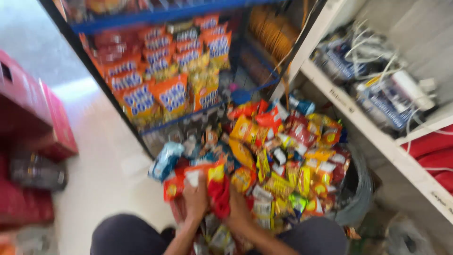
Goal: Cleaning individual bags of snacks with a cloth while sitting on the floor.
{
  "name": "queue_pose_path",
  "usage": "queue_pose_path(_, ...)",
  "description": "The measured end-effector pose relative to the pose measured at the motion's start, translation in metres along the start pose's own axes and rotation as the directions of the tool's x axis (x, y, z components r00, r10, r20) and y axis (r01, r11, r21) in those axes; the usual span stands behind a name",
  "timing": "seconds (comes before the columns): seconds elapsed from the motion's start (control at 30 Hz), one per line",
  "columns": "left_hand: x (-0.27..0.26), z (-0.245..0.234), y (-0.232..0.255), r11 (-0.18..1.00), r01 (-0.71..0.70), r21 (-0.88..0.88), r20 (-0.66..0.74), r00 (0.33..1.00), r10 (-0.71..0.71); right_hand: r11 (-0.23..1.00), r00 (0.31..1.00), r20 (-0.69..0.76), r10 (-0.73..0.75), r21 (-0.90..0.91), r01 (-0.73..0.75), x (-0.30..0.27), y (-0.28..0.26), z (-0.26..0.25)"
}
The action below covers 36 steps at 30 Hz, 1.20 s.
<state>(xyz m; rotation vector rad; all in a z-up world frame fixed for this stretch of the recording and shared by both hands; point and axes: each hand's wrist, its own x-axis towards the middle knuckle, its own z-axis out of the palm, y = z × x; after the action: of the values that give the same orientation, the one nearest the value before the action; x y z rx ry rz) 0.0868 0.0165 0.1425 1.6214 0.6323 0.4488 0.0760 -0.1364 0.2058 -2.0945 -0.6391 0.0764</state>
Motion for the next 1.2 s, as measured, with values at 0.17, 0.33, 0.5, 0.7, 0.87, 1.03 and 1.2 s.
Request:
queue_pose_path(0.17,-0.029,-0.004,0.016,0.984,-0.142,0.111,0.212,0.97,0.116,0.924,0.921,-0.074,0.381,0.048,-0.379,0.006,0.016,-0.001)
queue_pose_path(0.33,-0.029,0.001,0.037,0.976,0.104,0.189,0.337,0.927,-0.164,0.923,0.873,-0.356,0.335,0.312,-0.227,0.035,0.051,-0.017)
queue_pose_path(0.5,-0.016,0.008,0.014,0.998,0.047,0.029,0.226,0.973,-0.052,0.983,0.856,-0.513,-0.068,-0.181,-0.03,0.014,0.095,-0.037)
queue_pose_path(0.7,0.002,0.019,-0.054,0.853,0.286,-0.438,0.369,0.922,-0.119,0.808,0.877,0.025,-0.48,-0.376,0.454,0.005,-0.002,-0.017)
queue_pose_path(0.87,0.009,0.026,-0.074,0.646,0.331,-0.687,0.456,0.889,0.03,0.802,0.913,0.142,-0.382,-0.44,0.404,0.011,0.004,-0.007)
queue_pose_path(1.03,-0.014,0.0,0.007,0.985,0.17,0.013,0.434,0.887,-0.158,0.88,0.967,0.025,-0.253,-0.41,0.241,0.027,0.008,-0.02)
queue_pose_path(1.2,-0.018,0.01,-0.007,0.953,0.135,-0.27,0.41,0.912,-0.013,0.92,0.958,-0.094,-0.27,-0.318,0.229,0.02,0.02,-0.013)
